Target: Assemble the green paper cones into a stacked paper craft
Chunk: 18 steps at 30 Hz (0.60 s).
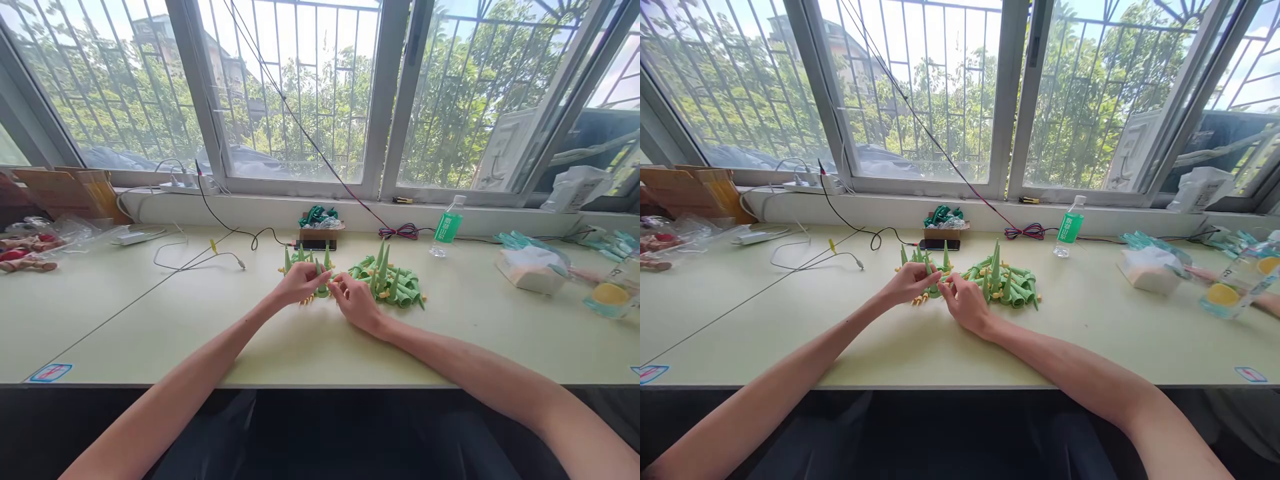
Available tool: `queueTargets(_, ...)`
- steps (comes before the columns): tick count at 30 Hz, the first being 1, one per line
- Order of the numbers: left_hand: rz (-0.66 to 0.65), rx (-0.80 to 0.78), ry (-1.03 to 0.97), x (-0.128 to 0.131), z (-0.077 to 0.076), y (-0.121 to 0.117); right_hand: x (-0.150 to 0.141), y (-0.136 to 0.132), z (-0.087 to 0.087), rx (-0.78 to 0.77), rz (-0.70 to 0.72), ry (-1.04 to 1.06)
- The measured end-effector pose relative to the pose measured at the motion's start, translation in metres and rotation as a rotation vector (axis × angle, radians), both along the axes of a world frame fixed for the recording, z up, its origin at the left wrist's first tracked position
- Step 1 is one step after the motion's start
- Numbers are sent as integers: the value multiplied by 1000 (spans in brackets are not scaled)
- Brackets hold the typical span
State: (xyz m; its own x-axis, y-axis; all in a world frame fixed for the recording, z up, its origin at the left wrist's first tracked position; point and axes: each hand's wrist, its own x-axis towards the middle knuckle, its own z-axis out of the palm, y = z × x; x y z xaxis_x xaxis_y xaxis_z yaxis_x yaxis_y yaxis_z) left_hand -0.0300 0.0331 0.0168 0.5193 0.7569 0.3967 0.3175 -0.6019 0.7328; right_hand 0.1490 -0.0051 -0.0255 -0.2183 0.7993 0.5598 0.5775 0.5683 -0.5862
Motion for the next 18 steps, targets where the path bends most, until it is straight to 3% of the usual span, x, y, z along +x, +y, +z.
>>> queueTargets(18, 31, 19, 4, 2, 0, 0, 0, 1, -1, -2, -2, -56)
